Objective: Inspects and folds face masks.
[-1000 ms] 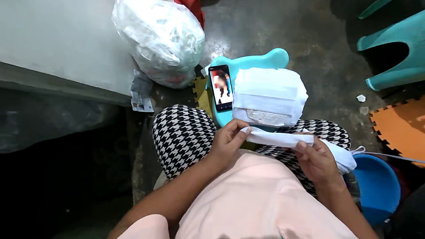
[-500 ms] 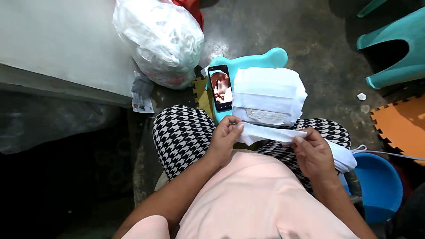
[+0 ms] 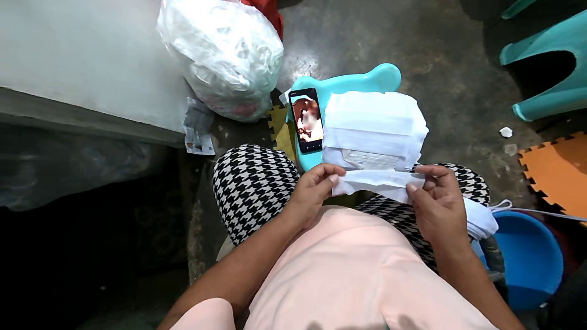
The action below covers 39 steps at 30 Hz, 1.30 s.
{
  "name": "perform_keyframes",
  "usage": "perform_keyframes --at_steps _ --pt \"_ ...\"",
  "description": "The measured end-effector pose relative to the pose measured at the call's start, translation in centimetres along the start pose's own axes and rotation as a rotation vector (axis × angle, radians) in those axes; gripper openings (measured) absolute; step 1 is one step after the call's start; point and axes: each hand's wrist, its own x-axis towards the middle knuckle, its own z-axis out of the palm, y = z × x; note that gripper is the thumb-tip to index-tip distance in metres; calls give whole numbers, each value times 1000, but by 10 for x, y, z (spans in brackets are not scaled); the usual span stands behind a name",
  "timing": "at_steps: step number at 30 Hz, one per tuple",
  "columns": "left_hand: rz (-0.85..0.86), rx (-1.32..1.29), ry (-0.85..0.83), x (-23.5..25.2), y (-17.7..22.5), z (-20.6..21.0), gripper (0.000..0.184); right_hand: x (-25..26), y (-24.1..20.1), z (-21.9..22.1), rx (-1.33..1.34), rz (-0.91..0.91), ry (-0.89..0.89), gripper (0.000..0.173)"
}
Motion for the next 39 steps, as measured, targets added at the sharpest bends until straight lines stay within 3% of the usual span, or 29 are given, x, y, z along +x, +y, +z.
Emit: perform_keyframes --at_steps 7,11,18,24,29,39 --pt "222 427 16 22 28 -8 18 33 -13 1 -148 -93 -18 23" --pt "304 439 5 42 58 -3 19 58 -34 3 -191 -195 -54 25" --pt "78 810 13 57 69 -6 30 74 -33 4 -482 84 -132 17" --pt "327 804 77 59 70 -4 33 77 -33 3 -512 -107 -65 18" --pt "232 1039 55 60 59 -5 31 75 -22 9 -784 -28 -79 16" --pt "211 1066 77 55 53 -10 27 71 -14 5 -801 -24 -103 30"
